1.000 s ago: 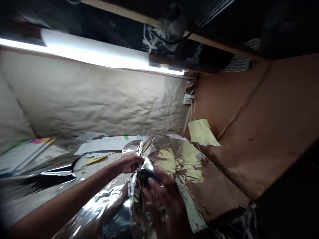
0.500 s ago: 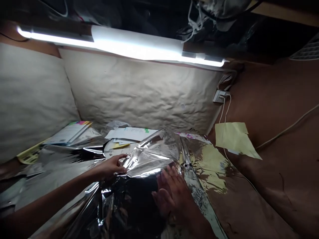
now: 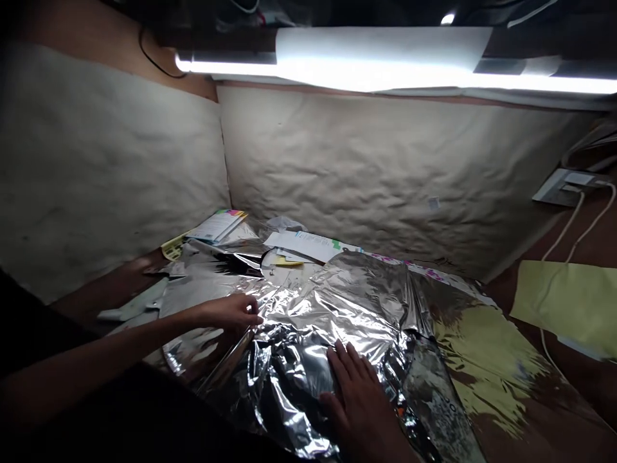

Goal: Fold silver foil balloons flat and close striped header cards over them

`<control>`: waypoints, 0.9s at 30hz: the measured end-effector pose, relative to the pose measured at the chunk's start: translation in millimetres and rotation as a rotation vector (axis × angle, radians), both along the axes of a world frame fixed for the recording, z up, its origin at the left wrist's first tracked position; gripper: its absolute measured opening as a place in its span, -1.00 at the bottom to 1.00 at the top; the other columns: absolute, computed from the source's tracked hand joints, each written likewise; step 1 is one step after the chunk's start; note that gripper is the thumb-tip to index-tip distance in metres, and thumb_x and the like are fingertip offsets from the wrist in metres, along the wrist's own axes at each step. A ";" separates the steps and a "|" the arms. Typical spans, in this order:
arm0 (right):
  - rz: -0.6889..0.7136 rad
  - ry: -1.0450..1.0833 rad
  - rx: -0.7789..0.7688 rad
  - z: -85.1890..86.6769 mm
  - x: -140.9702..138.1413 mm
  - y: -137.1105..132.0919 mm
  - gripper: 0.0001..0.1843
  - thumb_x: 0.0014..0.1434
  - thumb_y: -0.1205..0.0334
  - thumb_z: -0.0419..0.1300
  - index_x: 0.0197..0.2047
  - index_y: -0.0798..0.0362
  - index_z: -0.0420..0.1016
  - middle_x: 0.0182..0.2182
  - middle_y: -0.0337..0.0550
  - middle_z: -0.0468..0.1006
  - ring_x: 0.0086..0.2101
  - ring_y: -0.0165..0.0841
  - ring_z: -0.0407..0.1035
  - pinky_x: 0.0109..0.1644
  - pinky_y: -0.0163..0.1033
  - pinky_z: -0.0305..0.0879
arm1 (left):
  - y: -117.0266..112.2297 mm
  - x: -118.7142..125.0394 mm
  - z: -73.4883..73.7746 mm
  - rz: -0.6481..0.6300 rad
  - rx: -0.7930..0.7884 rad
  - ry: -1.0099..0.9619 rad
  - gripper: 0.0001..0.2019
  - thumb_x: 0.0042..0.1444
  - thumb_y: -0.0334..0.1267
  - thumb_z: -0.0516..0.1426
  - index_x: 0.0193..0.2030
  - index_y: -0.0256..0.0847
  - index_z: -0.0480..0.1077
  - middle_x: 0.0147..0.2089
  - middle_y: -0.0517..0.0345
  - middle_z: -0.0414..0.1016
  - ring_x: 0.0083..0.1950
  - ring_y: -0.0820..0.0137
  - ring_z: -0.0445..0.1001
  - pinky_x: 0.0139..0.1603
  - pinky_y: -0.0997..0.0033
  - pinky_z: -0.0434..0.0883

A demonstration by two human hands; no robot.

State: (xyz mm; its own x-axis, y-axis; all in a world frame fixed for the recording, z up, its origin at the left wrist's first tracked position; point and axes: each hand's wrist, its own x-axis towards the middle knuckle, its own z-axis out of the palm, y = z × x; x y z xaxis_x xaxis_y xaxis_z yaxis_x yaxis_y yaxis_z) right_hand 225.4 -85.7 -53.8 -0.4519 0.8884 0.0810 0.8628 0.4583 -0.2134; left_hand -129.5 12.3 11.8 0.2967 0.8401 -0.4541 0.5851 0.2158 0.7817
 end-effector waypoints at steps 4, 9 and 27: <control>0.017 0.036 0.100 1.6 -24.0 -7.8 -0.34 0.33 -0.08 0.01 0.39 0.02 0.16 0.38 -0.03 0.07 0.34 0.04 -0.03 0.32 0.29 0.11 | -10.3 -3.6 -2.7 -0.011 -0.132 -0.111 -0.63 -0.19 -0.04 0.40 -0.60 -0.25 0.39 -0.63 0.19 0.40 -0.63 0.43 0.34 -0.60 0.50 0.22; 0.110 0.264 0.235 -11.5 -64.4 -38.4 0.01 0.20 -0.14 0.19 0.49 0.00 -0.27 0.40 0.05 0.03 0.32 0.10 0.02 0.27 0.23 0.22 | -11.6 11.7 5.9 0.098 -0.345 -0.398 -0.65 -0.11 -0.19 0.37 -0.62 -0.23 0.27 -0.68 0.35 0.24 -0.69 0.56 0.22 -0.65 0.59 0.23; -0.299 0.467 0.289 24.5 -139.7 -31.7 0.04 0.20 -0.16 0.18 0.49 0.07 -0.32 0.38 0.22 0.06 0.26 0.13 0.16 0.22 0.27 0.24 | -39.4 85.7 19.8 0.480 -0.501 -1.095 -0.71 0.37 -0.30 0.01 -0.36 -0.34 0.41 -0.40 0.12 0.53 -0.41 0.54 0.55 -0.24 0.64 0.51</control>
